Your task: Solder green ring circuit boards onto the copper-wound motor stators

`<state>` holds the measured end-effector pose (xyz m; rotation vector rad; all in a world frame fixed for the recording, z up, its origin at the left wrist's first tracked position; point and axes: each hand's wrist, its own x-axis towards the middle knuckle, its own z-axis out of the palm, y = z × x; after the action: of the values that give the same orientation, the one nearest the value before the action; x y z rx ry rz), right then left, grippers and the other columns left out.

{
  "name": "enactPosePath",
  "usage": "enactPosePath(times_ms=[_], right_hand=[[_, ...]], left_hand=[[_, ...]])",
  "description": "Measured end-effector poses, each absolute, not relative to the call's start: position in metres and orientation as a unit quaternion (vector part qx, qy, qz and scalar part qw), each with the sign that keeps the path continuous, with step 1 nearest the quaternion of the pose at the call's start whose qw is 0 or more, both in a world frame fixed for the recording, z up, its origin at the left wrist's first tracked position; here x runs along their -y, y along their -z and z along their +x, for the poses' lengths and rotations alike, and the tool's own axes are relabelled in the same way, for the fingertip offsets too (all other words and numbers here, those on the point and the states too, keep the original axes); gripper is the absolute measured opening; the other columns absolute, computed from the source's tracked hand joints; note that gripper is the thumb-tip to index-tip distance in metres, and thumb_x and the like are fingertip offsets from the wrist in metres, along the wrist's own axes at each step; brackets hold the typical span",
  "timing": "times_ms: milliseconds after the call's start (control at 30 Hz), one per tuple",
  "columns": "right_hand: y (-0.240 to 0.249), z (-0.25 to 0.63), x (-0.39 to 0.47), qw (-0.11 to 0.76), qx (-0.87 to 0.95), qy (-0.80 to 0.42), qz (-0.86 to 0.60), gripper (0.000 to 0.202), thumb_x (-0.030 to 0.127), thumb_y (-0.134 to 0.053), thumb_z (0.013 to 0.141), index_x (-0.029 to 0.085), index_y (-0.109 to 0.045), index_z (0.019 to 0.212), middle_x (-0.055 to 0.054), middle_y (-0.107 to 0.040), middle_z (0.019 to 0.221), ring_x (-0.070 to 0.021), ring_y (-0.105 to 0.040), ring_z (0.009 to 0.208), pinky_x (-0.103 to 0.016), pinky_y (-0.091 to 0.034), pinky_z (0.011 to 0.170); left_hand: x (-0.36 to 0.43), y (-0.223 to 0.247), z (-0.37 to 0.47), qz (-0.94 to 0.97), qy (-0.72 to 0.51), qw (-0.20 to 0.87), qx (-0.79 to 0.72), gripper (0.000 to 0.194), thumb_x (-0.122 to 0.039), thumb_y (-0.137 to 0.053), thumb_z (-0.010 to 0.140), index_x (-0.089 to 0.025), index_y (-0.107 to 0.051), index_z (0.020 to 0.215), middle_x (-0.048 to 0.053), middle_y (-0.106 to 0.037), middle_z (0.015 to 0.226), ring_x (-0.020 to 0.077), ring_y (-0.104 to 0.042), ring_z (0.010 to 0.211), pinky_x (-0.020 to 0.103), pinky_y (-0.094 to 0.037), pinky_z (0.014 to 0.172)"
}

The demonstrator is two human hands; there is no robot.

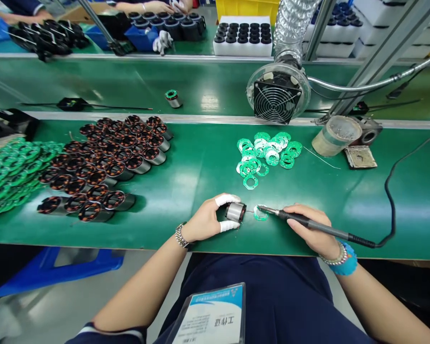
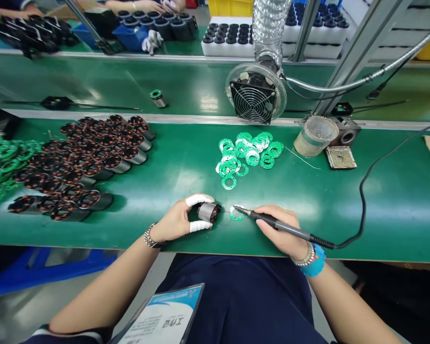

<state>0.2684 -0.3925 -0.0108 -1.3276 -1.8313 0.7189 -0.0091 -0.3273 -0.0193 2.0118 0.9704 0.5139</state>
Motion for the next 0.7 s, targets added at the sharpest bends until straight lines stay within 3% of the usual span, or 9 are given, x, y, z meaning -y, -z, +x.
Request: enactPosePath(times_ms=[700], right_hand=[[0.0137,0.2678,0.3883,0.337,0.730,-0.334,-0.491,0.015,0.025,-0.056,0.082,0.021,-0.066,0.094,-0.002,-0.070,0.086,-0.0150,-0.065,0.078,-0.029,-0.052,0.077]], left_hand=[[0.3269,0.0220,-0.0097,0.800,-0.208,0.406,-0.389,0.045,-0.032,-0.070,0.068,-0.019,-0.053,0.108,0.008,-0.060,0.106,0.0209,-0.058,0.097,0.036,-0.047,0.086]])
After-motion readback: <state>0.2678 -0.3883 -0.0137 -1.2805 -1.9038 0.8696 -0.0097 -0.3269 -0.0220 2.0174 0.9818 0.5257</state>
